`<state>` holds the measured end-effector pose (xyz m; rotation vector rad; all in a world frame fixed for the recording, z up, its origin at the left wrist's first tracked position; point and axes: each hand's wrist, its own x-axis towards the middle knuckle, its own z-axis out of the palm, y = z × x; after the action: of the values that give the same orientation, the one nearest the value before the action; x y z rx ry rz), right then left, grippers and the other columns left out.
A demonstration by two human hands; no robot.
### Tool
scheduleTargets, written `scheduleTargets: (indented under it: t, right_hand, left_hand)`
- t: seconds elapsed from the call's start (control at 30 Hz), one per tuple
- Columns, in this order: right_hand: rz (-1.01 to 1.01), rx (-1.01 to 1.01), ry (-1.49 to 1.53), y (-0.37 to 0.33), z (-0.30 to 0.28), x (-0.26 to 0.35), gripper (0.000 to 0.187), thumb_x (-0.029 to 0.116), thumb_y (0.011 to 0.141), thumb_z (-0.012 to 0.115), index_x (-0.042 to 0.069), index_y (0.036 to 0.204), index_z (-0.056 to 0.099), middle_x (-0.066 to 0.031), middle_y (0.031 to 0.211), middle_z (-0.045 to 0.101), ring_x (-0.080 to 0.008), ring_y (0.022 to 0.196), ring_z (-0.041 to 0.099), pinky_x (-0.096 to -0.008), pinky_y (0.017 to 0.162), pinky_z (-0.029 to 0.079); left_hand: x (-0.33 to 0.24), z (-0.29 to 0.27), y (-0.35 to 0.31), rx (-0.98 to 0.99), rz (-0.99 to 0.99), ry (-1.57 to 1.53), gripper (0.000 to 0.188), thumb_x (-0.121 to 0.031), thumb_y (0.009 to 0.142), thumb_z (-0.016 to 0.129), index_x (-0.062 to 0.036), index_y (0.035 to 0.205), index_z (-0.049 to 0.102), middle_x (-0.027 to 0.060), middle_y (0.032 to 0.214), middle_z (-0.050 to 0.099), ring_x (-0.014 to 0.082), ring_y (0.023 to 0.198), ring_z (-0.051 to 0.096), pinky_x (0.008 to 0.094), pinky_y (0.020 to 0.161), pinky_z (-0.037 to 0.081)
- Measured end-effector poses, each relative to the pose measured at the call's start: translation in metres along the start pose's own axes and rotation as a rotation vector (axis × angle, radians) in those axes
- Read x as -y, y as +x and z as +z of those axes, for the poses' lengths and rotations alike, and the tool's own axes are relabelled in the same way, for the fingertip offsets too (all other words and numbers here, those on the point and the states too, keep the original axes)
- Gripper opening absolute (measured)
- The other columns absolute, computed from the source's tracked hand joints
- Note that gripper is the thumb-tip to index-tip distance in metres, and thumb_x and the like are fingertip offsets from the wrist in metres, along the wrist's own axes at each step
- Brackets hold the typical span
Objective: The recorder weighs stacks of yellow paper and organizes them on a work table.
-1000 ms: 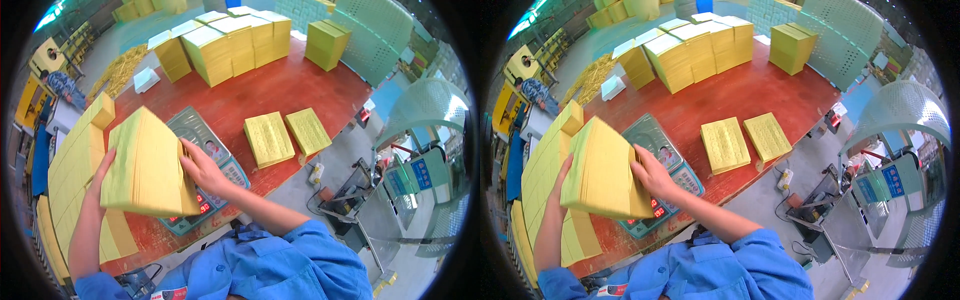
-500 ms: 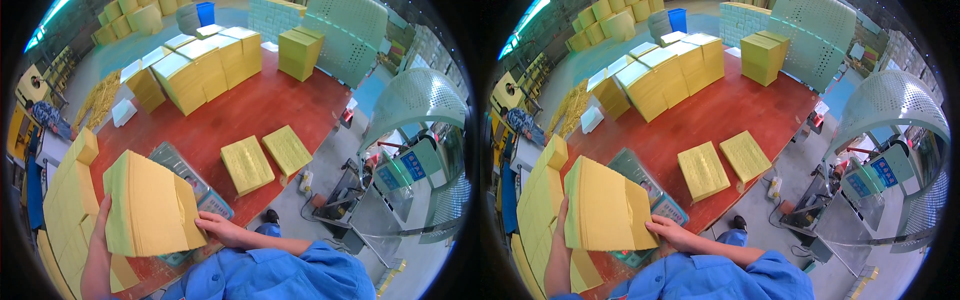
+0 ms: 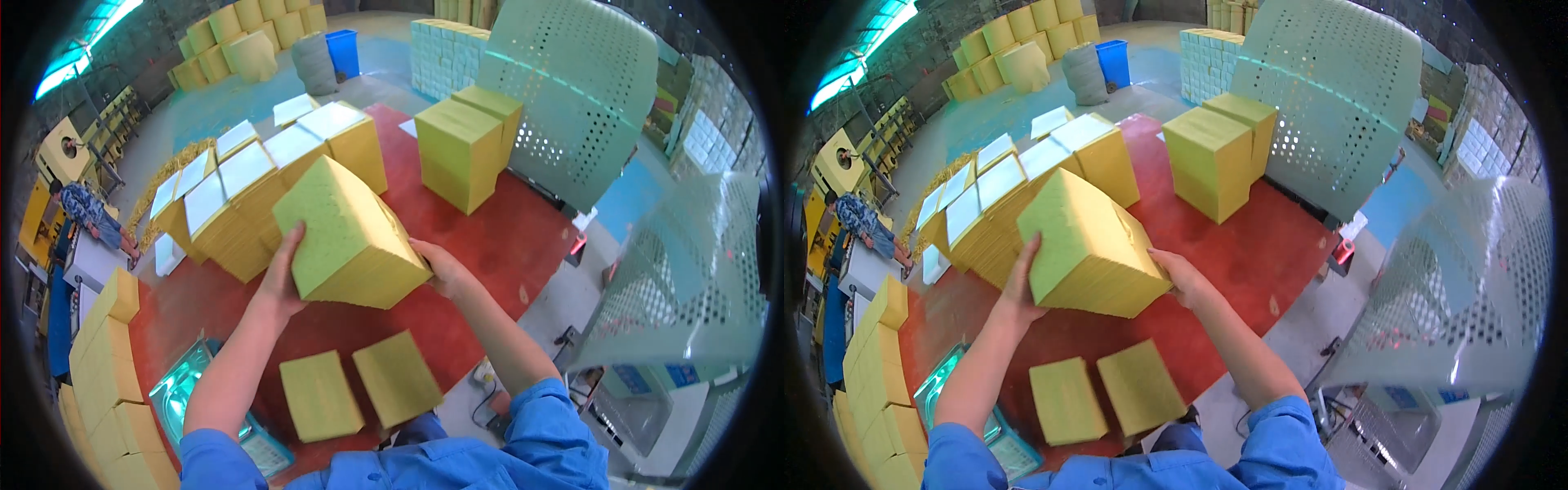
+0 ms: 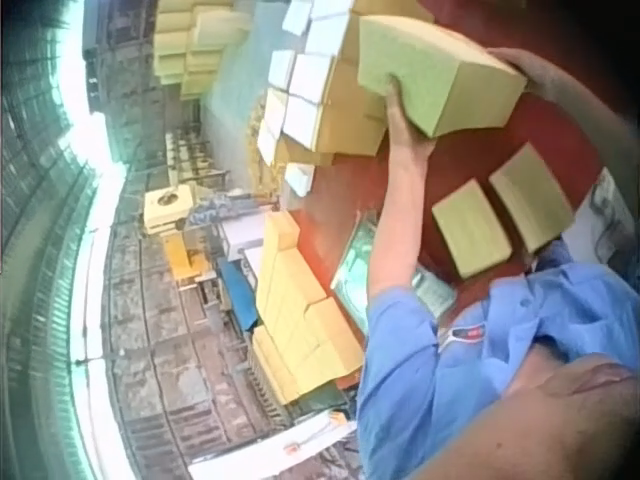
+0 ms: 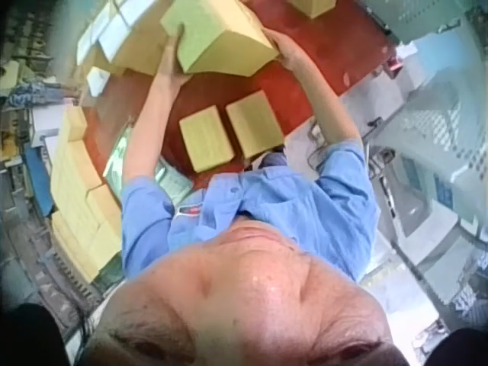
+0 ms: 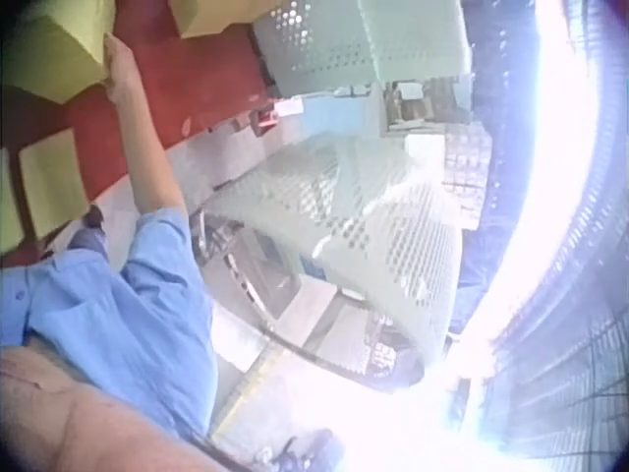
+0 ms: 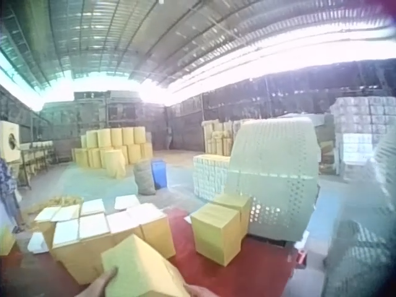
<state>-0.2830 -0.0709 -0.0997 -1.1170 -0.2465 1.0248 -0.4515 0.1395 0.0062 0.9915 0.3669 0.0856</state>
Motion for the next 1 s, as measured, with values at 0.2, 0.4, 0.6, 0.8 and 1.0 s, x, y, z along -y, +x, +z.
scheduleTargets:
  t: [0.2,0.4,0.6,0.8,1.0]
  right_hand:
    - [-0.117,-0.366,0.096,0.083,-0.070,0.040,0.050,0.041,0.100,0.048,0.009,0.138,0.049,-0.0063,0.133,0.056,-0.0182,0.117,0.053,-0.0394,0.095,0.045]
    - [-0.519,-0.626,-0.082,0.011,-0.096,0.010,0.041,0.026,0.100,0.050,0.005,0.135,0.048,-0.0103,0.134,0.053,-0.0203,0.122,0.051,-0.0382,0.100,0.041]
    - [-0.503,-0.424,-0.442,0.036,-0.124,-0.031,0.047,0.006,0.097,0.051,-0.005,0.142,0.041,-0.0158,0.142,0.047,-0.0249,0.129,0.047,-0.0359,0.110,0.036]
    - [-0.439,-0.348,-0.534,-0.009,-0.060,-0.016,0.045,0.009,0.095,0.050,-0.004,0.139,0.046,-0.0160,0.140,0.050,-0.0250,0.127,0.049,-0.0351,0.108,0.037]
    - [-0.487,0.102,-0.478,-0.103,0.160,-0.029,0.042,0.003,0.089,0.047,-0.001,0.130,0.053,-0.0144,0.129,0.056,-0.0222,0.116,0.056,-0.0372,0.103,0.043]
  left_hand:
    - [0.014,0.052,0.153,-0.102,-0.142,0.031,0.079,-0.061,0.084,0.060,-0.0188,0.147,0.036,0.0124,0.147,0.042,0.0351,0.137,0.037,0.0660,0.103,0.033]
    - [0.076,0.115,0.262,0.151,0.030,-0.142,0.074,-0.065,0.082,0.059,-0.0239,0.142,0.044,0.0108,0.145,0.047,0.0386,0.130,0.041,0.0749,0.094,0.029]
    - [0.046,0.122,0.220,-0.223,-0.083,0.045,0.081,-0.057,0.086,0.058,-0.0161,0.149,0.028,0.0148,0.145,0.043,0.0344,0.128,0.046,0.0638,0.094,0.040]
    - [0.029,0.053,0.110,-0.154,0.398,0.516,0.092,-0.048,0.088,0.063,-0.0018,0.153,0.017,0.0188,0.155,0.031,0.0304,0.137,0.040,0.0434,0.104,0.043]
    - [-0.036,-0.125,-0.168,-0.445,0.303,1.094,0.056,-0.036,0.090,0.067,-0.0002,0.132,0.056,0.0151,0.120,0.067,0.0192,0.108,0.065,0.0322,0.093,0.051]
